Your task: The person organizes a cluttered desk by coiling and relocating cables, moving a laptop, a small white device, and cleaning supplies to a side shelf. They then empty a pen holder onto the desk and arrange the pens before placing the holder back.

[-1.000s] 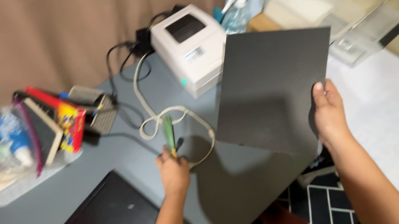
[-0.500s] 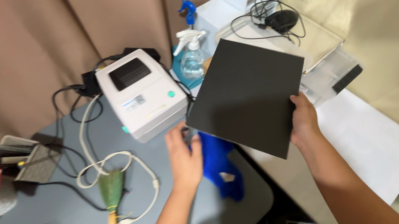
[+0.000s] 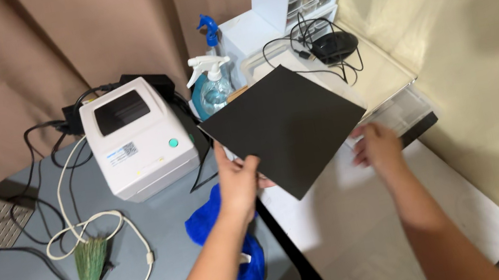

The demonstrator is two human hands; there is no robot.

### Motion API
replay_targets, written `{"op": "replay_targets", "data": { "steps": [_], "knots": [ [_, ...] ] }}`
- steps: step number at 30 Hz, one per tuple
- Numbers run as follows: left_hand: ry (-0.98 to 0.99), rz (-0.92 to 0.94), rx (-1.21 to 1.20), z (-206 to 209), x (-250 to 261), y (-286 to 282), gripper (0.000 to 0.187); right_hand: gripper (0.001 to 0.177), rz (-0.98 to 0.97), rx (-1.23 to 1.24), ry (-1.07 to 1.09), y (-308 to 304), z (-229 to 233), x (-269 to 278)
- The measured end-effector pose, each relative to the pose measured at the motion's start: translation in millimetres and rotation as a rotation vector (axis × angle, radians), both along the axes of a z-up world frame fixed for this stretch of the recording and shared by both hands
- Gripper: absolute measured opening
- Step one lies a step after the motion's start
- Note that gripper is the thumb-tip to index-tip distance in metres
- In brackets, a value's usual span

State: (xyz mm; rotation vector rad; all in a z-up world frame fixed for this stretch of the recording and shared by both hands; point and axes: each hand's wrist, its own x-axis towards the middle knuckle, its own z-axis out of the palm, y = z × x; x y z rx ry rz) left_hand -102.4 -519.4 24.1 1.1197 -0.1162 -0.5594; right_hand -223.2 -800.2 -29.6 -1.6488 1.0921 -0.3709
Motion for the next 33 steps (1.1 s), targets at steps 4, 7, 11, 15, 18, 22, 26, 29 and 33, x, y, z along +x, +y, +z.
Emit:
{"op": "replay_targets", "data": {
  "steps": [4, 7, 11, 15, 18, 22, 26, 29, 33],
  "knots": [
    [-0.006, 0.025, 0.085, 17.4, 18.2, -4.1, 0.086, 0.025, 0.078, -0.778, -0.068, -57.1, 12.7, 11.2],
    [-0.006, 0.032, 0.116, 24.7, 30.0, -15.3, 0.082, 0.058, 0.228, -1.004, -0.079, -94.0, 26.5, 42.4],
    [-0.063, 0.085, 0.226, 22.6, 46.0, -29.7, 0.077, 0.097, 0.461, -1.051, 0.162, -126.8, 51.4, 95.6],
    [-0.109, 0.161, 0.325, 13.7, 58.6, -37.5, 0.073, 0.116, 0.594, -0.982, 0.507, -135.3, 72.3, 137.7],
    [-0.126, 0.19, 0.25, 9.6, 65.6, -43.3, 0.07, 0.116, 0.659, -0.982, 0.707, -141.0, 71.5, 164.5],
    [-0.224, 0.257, 0.307, 1.3, 71.5, -42.4, 0.063, 0.105, 0.698, -0.933, 0.637, -167.7, 40.0, 191.9],
    [-0.173, 0.298, 0.312, -13.2, 80.6, -14.4, 0.06, 0.09, 0.639, -0.851, 0.538, -186.7, 15.8, 203.7],
    [-0.012, 0.25, 0.402, -18.2, 96.5, 15.6, 0.064, 0.062, 0.429, -1.058, 0.555, -169.2, 26.9, 198.9],
    [0.015, 0.138, 0.399, -13.1, 114.2, 31.2, 0.064, 0.019, 0.463, -1.156, 0.345, -110.3, 54.1, 174.9]
  ]
}}
